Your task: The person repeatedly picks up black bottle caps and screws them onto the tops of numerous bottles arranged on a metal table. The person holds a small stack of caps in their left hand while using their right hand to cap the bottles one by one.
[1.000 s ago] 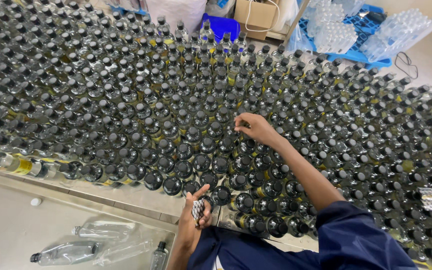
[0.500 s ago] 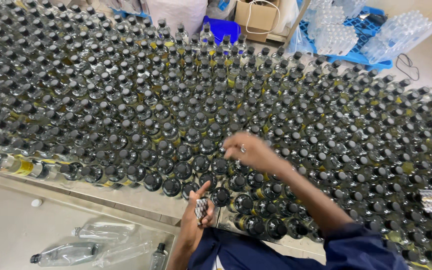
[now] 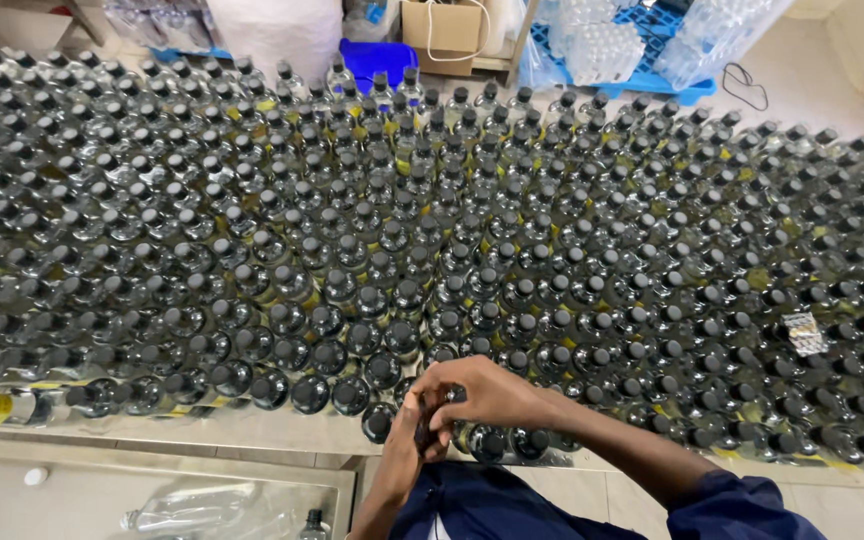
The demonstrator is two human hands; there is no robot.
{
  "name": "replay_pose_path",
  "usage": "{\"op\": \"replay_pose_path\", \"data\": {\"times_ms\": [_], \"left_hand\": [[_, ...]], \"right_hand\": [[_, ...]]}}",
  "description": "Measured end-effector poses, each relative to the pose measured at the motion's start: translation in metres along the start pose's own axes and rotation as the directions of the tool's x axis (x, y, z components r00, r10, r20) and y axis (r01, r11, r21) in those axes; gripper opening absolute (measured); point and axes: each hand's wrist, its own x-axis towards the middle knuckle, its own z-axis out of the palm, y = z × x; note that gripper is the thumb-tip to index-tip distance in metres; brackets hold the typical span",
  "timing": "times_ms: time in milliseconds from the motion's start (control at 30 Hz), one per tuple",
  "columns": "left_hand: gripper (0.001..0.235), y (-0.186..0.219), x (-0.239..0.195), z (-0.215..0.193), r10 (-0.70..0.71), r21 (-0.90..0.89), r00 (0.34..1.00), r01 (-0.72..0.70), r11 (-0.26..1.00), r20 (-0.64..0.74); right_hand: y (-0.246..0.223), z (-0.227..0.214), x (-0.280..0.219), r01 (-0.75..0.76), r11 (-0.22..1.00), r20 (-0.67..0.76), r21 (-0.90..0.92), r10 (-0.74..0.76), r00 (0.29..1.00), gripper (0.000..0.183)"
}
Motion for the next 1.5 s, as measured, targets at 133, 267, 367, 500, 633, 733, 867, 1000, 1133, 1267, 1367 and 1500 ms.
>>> {"op": "replay_pose_path", "data": {"times_ms": [133, 267, 367, 500, 633, 733, 867, 1000, 1133, 1267, 1367, 1500], "left_hand": [[0.068, 0.001, -0.005, 0.006, -0.015, 0.080, 1.000, 0.015, 0.997, -0.001], [0.067, 0.003, -0.007, 0.004, 0.029, 0.109, 0.999, -0.025, 0.994, -0.031], [0.080, 0.005, -0.009, -0.003, 0.064, 0.048, 0.997, -0.062, 0.997, -0.041], [0.071, 0.010, -0.016, -0.014, 0.039, -0.131, 0.990, -0.057, 0.990, -0.138], [0.074, 0.005, -0.022, -0.034, 0.113, -0.155, 0.978, -0.141, 0.978, -0.176], [0.078, 0.001, -0.027, -0.051, 0.142, -0.140, 0.969, -0.172, 0.975, -0.202], [0.083, 0.003, -0.032, -0.058, 0.155, -0.175, 0.954, -0.204, 0.963, -0.257], [0.081, 0.003, -0.031, -0.061, 0.141, -0.192, 0.943, -0.205, 0.960, -0.301], [0.082, 0.009, -0.032, -0.054, 0.139, -0.185, 0.943, -0.201, 0.962, -0.301], [0.083, 0.005, -0.029, -0.054, 0.138, -0.191, 0.950, -0.197, 0.962, -0.282], [0.084, 0.008, -0.029, -0.050, 0.138, -0.182, 0.953, -0.191, 0.965, -0.269], [0.088, 0.012, -0.028, -0.046, 0.141, -0.145, 0.954, -0.184, 0.972, -0.266]], "right_hand": [[0.028, 0.016, -0.002, 0.087, 0.996, -0.118, -0.030, -0.090, 0.989, 0.038], [0.017, 0.008, 0.001, 0.149, 0.989, -0.146, -0.007, -0.148, 0.978, 0.031], [0.026, -0.003, 0.011, 0.169, 0.985, -0.147, -0.035, -0.172, 0.974, 0.017], [0.013, -0.047, 0.033, 0.007, 1.000, -0.285, 0.023, 0.000, 0.958, 0.016], [0.083, -0.097, 0.078, -0.060, 0.992, -0.483, -0.115, -0.003, 0.876, 0.017], [0.141, -0.119, 0.101, -0.183, 0.974, -0.576, -0.136, 0.072, 0.814, 0.028], [0.182, -0.121, 0.110, -0.107, 0.945, -0.563, -0.308, -0.090, 0.821, 0.033], [0.198, -0.123, 0.108, -0.078, 0.924, -0.499, -0.375, -0.130, 0.857, 0.030], [0.168, -0.134, 0.093, -0.107, 0.946, -0.465, -0.307, -0.050, 0.884, 0.030], [0.150, -0.147, 0.083, -0.237, 0.939, -0.328, -0.248, 0.148, 0.933, 0.028], [0.123, -0.150, 0.079, -0.292, 0.934, -0.300, -0.205, 0.224, 0.927, 0.021], [0.120, -0.152, 0.081, -0.324, 0.931, -0.281, -0.167, 0.270, 0.921, 0.020]]}}
